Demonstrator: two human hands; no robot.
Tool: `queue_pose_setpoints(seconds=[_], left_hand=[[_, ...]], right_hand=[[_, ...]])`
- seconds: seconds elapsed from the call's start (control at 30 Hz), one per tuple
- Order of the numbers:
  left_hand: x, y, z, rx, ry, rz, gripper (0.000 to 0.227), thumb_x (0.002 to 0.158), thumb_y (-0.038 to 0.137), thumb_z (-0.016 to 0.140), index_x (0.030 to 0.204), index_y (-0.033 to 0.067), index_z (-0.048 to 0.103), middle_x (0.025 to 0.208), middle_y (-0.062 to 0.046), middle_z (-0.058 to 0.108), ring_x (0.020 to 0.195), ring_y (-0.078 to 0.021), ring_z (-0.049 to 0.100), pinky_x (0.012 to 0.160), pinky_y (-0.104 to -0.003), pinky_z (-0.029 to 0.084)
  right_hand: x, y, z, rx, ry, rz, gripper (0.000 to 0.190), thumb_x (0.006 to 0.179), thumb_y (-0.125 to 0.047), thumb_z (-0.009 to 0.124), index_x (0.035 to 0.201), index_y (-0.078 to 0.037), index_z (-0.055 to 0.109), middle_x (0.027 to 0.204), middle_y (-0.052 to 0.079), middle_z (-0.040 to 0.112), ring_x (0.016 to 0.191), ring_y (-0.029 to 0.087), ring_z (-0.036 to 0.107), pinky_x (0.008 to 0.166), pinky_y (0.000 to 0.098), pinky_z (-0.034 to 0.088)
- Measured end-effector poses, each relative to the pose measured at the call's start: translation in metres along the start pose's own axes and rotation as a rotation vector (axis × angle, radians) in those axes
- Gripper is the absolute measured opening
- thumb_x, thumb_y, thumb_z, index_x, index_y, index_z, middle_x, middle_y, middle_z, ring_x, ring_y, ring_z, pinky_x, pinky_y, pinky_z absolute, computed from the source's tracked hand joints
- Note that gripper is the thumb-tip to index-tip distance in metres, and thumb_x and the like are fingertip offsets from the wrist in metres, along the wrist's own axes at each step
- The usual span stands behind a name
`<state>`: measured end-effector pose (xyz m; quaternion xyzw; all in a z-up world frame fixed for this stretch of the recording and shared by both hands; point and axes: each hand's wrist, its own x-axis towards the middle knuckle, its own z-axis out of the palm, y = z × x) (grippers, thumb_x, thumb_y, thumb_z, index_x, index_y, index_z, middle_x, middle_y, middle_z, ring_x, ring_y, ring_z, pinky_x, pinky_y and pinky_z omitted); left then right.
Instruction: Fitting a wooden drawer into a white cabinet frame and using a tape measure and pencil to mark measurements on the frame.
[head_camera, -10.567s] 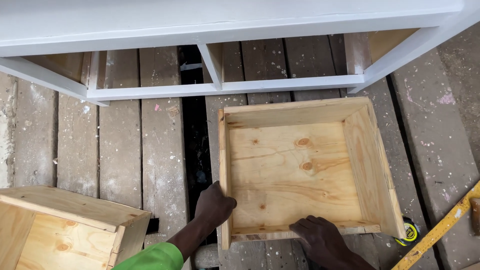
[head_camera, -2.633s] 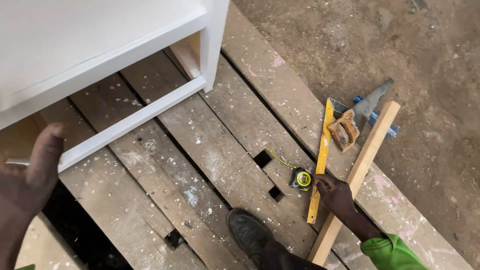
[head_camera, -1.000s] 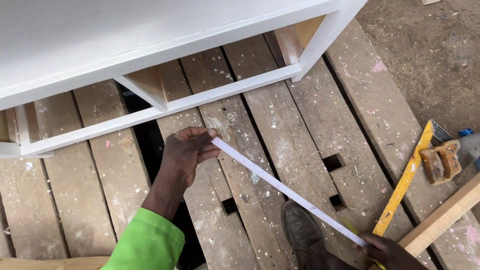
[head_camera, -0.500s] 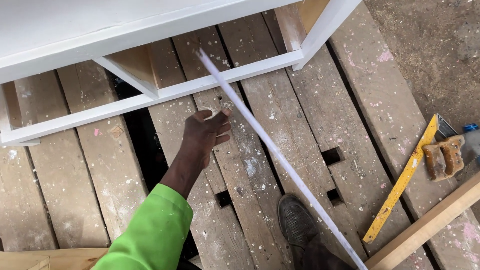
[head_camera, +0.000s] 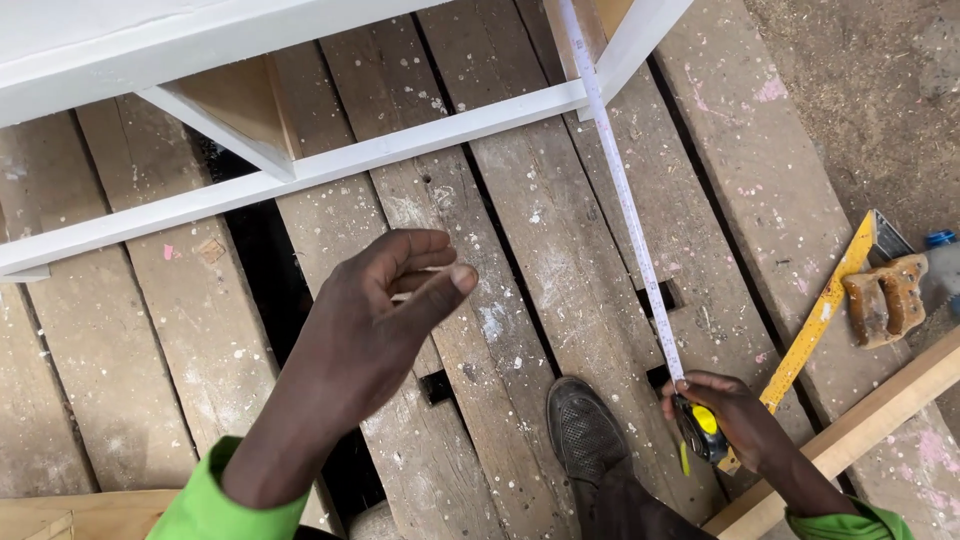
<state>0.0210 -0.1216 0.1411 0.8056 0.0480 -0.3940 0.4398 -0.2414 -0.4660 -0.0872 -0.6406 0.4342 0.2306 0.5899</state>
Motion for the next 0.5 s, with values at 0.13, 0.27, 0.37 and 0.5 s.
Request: queue_pose_setpoints(seconds=[0.13, 0.27, 0.37, 0.5], left_hand=[[-0.039, -0.005, 0.001, 0.110, 0.009, -0.049, 0.067, 0.075, 0.061, 0.066, 0.135, 0.0329, 0.074, 0.134, 0.009, 0.084, 0.126, -0.0052, 0.078, 0.095, -0.036, 0.065], [-0.038, -0.048, 0.000, 0.155, -0.081, -0.059, 0.067, 0.076, 0.063, 0.068, 0.135, 0.0329, 0.074, 0.135, 0.010, 0.084, 0.127, -0.0046, 0.080, 0.091, -0.035, 0.065], [-0.033, -0.068, -0.001, 0.534, -0.224, -0.147, 0.064, 0.079, 0.077, 0.050, 0.129, 0.0425, 0.067, 0.130, 0.009, 0.079, 0.077, -0.0219, 0.085, 0.078, -0.040, 0.060], [-0.018, -0.081, 0.000, 0.669, -0.308, -0.160, 0.086, 0.073, 0.087, 0.056, 0.155, 0.0621, 0.044, 0.145, 0.021, 0.068, 0.136, -0.0049, 0.067, 0.105, -0.040, 0.057]], right_hand=[[0.011, -0.024, 0.007, 0.111, -0.018, 0.058, 0.030, 0.099, -0.010, 0.060, 0.101, 0.014, 0.078, 0.081, 0.032, 0.075, 0.083, 0.042, 0.072, 0.086, 0.0503, 0.053], [0.017, -0.014, 0.012, 0.127, -0.036, 0.043, 0.029, 0.099, -0.011, 0.059, 0.096, 0.011, 0.077, 0.081, 0.031, 0.075, 0.087, 0.043, 0.072, 0.086, 0.0520, 0.053], [0.010, -0.007, 0.014, 0.237, -0.017, 0.089, 0.026, 0.100, -0.008, 0.058, 0.102, 0.014, 0.072, 0.082, 0.034, 0.069, 0.075, 0.043, 0.066, 0.060, 0.0486, 0.049], [0.011, -0.008, 0.012, 0.171, -0.001, 0.022, 0.028, 0.099, -0.009, 0.059, 0.096, 0.014, 0.076, 0.078, 0.031, 0.073, 0.075, 0.040, 0.068, 0.089, 0.0495, 0.048]])
